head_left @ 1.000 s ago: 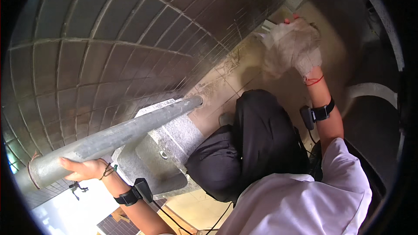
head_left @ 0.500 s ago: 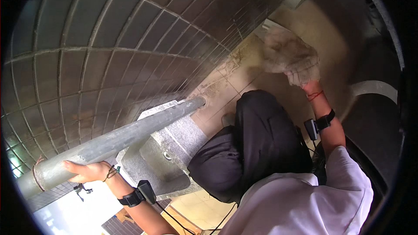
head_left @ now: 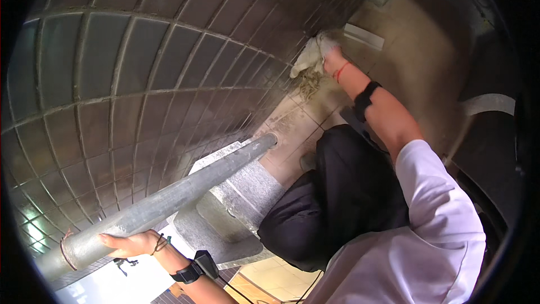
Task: Clean the tiled wall and space above a urinal using a cloth.
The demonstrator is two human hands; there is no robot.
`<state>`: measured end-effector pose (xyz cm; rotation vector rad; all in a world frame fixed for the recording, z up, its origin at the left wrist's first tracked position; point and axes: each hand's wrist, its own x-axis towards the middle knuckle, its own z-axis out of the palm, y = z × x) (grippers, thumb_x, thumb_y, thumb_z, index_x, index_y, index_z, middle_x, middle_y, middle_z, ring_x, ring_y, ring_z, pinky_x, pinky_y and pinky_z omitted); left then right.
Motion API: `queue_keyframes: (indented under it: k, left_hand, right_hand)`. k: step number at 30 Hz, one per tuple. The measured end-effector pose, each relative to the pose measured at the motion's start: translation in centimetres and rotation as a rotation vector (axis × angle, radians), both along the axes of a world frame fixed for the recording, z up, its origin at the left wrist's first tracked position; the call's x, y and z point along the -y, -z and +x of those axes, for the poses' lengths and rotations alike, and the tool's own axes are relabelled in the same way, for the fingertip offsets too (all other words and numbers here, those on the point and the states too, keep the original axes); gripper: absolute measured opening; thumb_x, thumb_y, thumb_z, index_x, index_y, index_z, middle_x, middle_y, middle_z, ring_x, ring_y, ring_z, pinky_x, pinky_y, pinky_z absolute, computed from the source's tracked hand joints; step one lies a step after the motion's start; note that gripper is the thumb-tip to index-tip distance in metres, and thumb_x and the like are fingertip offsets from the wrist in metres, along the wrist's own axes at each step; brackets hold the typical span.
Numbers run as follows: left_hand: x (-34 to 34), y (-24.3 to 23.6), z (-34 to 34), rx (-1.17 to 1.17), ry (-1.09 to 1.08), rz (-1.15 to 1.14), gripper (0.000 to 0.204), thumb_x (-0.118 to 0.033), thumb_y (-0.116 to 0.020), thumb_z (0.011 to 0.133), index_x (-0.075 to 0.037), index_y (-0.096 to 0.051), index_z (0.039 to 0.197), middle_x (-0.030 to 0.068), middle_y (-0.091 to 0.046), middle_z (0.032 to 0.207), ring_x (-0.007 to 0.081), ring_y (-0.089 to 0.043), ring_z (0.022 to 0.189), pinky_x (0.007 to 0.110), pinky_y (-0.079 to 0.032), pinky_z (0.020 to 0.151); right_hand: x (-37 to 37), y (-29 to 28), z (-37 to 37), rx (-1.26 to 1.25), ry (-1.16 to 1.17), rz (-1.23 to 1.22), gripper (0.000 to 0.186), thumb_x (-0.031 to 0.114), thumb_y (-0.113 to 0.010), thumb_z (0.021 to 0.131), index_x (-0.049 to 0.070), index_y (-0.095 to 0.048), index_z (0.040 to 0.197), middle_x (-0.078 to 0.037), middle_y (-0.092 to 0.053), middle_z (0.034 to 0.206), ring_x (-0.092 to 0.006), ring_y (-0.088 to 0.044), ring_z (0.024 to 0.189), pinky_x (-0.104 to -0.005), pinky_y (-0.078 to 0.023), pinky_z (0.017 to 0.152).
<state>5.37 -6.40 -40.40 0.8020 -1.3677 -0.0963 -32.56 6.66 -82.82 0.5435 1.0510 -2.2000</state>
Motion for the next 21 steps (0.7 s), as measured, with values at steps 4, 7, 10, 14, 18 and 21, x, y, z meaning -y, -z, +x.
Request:
queue_keyframes:
  k: [4,7,10,14,18,21]
  left_hand:
    - [-0.1,0.2,-0.9,0.007,0.021,-0.002,0.067,-0.039,-0.057,0.085,0.014,-0.036,0.119,0.0244,-0.047,0.115,0.0292,-0.055,0.097,0.041,-0.049,0.081]
    - [0.0,0.2,-1.1,0.018,0.025,-0.022,0.066,-0.039,-0.056,0.086,0.014,-0.037,0.119,0.0235,-0.048,0.114,0.0293,-0.055,0.095,0.041,-0.049,0.081]
    - [0.1,0.3,-1.6,0.062,0.097,-0.034,0.067,-0.04,-0.057,0.085,0.014,-0.037,0.119,0.0244,-0.048,0.114,0.0299,-0.056,0.096,0.042,-0.049,0.08]
    - [-0.3,0.2,-0.5,0.038,0.007,0.026,0.069,-0.042,-0.057,0.084,0.014,-0.037,0.119,0.0252,-0.048,0.114,0.0303,-0.056,0.096,0.042,-0.05,0.08]
    - [0.0,0.2,-0.4,0.018,-0.049,0.08,0.065,-0.044,-0.053,0.086,0.015,-0.043,0.112,0.0239,-0.05,0.111,0.0279,-0.057,0.091,0.04,-0.051,0.076]
    - [-0.2,0.4,-2.4,-0.014,0.003,0.027,0.06,-0.044,-0.048,0.088,0.013,-0.049,0.107,0.0214,-0.051,0.109,0.0256,-0.057,0.091,0.037,-0.051,0.075]
  right_hand:
    - [2.4,2.9,-1.9,-0.405,-0.071,0.608,0.023,0.019,-0.049,0.087,0.008,-0.06,0.104,-0.007,-0.062,0.093,-0.022,-0.059,0.089,-0.0383,-0.049,0.073]
    - [4.6,3.5,1.2,-1.098,-0.614,1.731,0.024,0.016,-0.049,0.084,0.006,-0.063,0.101,-0.009,-0.063,0.092,-0.0235,-0.06,0.089,-0.0399,-0.048,0.072]
    - [6.3,5.4,4.0,-1.35,-0.995,1.992,0.026,0.013,-0.048,0.081,0.005,-0.066,0.099,-0.011,-0.064,0.092,-0.025,-0.06,0.089,-0.0415,-0.047,0.071]
    - [4.6,-3.4,5.3,-1.459,-0.744,2.128,0.025,0.012,-0.046,0.081,0.006,-0.064,0.098,-0.01,-0.063,0.093,-0.0241,-0.059,0.087,-0.0373,-0.046,0.07]
    - [3.8,-2.2,2.1,-1.275,-0.851,2.066,0.028,0.008,-0.042,0.084,0.005,-0.058,0.107,-0.01,-0.061,0.1,-0.02,-0.058,0.09,-0.0325,-0.047,0.072]
    - [4.8,4.9,2.3,-1.232,-0.587,2.002,0.028,0.007,-0.042,0.083,0.002,-0.057,0.106,-0.011,-0.06,0.101,-0.0206,-0.057,0.093,-0.032,-0.046,0.074]
